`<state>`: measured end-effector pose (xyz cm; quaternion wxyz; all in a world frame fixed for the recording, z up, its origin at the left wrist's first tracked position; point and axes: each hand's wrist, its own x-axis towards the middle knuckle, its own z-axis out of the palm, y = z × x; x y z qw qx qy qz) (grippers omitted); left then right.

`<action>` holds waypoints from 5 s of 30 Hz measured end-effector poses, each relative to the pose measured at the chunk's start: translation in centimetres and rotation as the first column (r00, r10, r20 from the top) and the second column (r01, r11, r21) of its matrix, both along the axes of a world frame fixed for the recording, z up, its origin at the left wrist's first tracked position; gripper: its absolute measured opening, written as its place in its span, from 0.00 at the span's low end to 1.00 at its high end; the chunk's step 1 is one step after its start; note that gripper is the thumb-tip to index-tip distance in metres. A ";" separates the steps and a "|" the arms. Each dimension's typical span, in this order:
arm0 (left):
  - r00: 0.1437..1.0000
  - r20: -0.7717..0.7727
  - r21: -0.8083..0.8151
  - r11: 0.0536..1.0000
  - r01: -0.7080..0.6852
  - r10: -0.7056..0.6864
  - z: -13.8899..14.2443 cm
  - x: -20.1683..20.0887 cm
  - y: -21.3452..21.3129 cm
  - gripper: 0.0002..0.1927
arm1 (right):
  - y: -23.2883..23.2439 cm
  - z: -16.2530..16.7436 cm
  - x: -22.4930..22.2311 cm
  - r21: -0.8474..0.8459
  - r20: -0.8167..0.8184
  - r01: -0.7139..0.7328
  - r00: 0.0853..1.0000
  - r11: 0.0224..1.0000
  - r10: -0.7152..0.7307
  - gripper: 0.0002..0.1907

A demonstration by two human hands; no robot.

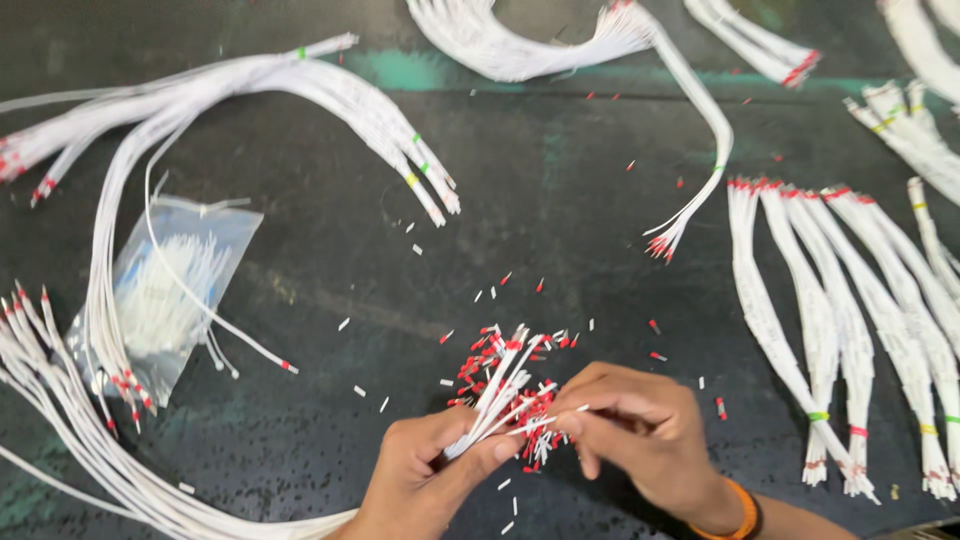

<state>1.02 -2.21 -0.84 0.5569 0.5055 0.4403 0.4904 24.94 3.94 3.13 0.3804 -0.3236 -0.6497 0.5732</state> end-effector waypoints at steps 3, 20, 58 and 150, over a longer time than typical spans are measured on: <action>1.000 0.002 -0.036 0.999 0.017 -0.017 -1.0 -0.4 0.3 0.12 | 0.0 0.1 -0.3 -0.034 -0.053 0.002 0.999 0.999 -0.004 0.05; 0.991 -0.040 -0.061 0.989 -0.133 0.131 -3.8 -1.5 0.9 0.08 | 0.6 1.2 -0.8 -0.043 -0.011 -0.044 0.999 0.998 0.044 0.05; 0.976 -0.060 0.079 0.976 -0.202 0.207 -1.3 -1.5 0.3 0.09 | 2.4 1.5 -2.6 0.445 0.814 -0.531 0.576 0.721 -0.078 0.40; 0.995 -0.033 0.095 0.991 -0.091 0.094 1.2 -1.2 0.5 0.11 | 1.7 2.4 0.6 0.846 -0.024 0.351 0.776 0.401 -0.630 0.31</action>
